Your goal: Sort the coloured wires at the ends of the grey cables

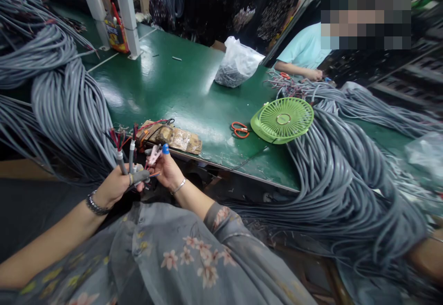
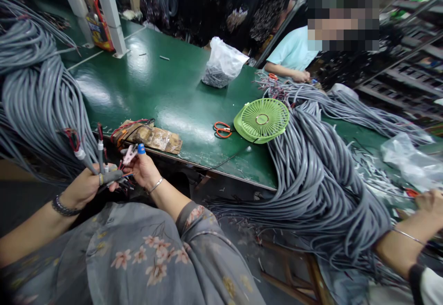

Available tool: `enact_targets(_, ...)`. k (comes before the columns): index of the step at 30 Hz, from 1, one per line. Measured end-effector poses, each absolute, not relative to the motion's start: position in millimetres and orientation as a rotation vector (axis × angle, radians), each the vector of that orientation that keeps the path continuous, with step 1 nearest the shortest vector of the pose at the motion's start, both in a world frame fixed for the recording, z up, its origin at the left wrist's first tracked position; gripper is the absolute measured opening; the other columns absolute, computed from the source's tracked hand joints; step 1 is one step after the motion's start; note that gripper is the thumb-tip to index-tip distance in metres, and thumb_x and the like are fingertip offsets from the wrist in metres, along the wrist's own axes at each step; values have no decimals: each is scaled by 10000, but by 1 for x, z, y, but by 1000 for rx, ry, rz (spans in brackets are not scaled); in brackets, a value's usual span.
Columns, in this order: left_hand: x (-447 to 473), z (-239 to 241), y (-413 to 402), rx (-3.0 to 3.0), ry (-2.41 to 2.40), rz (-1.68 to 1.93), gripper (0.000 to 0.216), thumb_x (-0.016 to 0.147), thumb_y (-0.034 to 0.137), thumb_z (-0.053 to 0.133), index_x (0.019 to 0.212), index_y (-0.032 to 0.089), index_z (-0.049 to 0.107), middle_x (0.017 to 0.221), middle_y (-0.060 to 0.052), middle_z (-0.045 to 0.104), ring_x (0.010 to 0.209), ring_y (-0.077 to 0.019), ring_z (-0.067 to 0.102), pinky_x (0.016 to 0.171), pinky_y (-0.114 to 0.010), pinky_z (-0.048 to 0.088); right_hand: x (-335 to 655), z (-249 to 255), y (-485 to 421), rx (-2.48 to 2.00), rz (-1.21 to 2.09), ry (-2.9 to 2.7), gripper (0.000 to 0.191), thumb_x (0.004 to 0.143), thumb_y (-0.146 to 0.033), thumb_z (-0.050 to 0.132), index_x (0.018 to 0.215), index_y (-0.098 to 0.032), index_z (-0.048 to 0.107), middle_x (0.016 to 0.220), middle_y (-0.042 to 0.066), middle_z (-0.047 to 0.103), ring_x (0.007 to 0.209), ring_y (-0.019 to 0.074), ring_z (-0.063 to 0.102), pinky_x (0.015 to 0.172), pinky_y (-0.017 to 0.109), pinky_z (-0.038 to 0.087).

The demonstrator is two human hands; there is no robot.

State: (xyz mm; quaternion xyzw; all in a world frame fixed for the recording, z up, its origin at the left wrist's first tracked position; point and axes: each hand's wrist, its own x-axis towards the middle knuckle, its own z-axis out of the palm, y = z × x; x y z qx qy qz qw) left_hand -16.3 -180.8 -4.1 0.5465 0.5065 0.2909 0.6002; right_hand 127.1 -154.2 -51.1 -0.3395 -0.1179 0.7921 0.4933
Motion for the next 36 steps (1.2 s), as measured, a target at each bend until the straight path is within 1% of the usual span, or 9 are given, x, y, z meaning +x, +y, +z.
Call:
enact_targets(3,-21,-1,-186,1365,1154,670,425,653,540,734,426,204,607,426,-28,608,460,-146,536,551,-278,457,132,-47,-156,-800,1979,-335,615,933,-746,478,787,-173,645,702,19,656,577,120,571,513,214,482)
enact_targets(6,-27,1,-193,1555,1160,685,427,727,533,681,451,210,636,466,-39,652,494,-166,576,586,-293,473,135,-46,-159,-795,1972,-362,505,944,-664,556,816,-185,650,728,14,665,593,117,570,530,213,497)
enact_targets(10,-31,-3,-199,1660,1240,774,407,769,518,645,484,227,654,509,-28,682,528,-186,612,622,-309,499,136,-48,-162,-818,1874,-441,339,904,-507,703,830,-178,670,684,-16,628,566,95,522,530,190,484)
enact_targets(15,-28,-13,-200,1659,1296,833,360,777,451,628,493,233,671,560,-43,713,590,-211,666,696,-337,536,137,-46,-163,-821,1873,-447,371,887,-536,715,818,-172,687,668,-15,628,550,91,511,522,195,487)
enact_targets(19,-23,-17,-199,1631,1317,868,337,787,408,631,500,235,666,551,-45,699,580,-207,651,659,-329,528,137,-43,-161,-841,1892,-372,383,898,-552,704,825,-177,705,686,-2,653,565,102,539,520,200,485)
enact_targets(22,-19,-16,-198,1596,1323,902,334,773,411,636,493,232,666,542,-39,696,568,-199,641,624,-319,514,136,-45,-158,-848,1913,-312,384,890,-548,720,798,-175,695,724,13,682,596,117,568,556,228,509)
enact_targets(25,-16,-14,-196,1569,1311,906,323,736,426,655,486,223,664,522,-30,695,541,-194,637,606,-315,516,133,-49,-154,-819,1912,-279,373,874,-532,747,780,-177,680,710,9,681,606,128,575,590,250,525)
enact_targets(31,-17,-17,-194,1554,1332,884,312,711,439,661,500,209,665,518,-35,708,514,-196,640,573,-309,523,124,-50,-149,-792,1840,-179,330,881,-463,764,764,-167,676,648,-3,658,563,108,545,531,206,484)
enact_targets(36,-17,-18,-195,1543,1318,894,264,680,410,665,494,223,675,521,-35,717,522,-205,662,570,-307,542,123,-48,-150,-783,1829,-157,304,870,-446,779,802,-163,694,668,1,663,570,109,550,535,206,479)
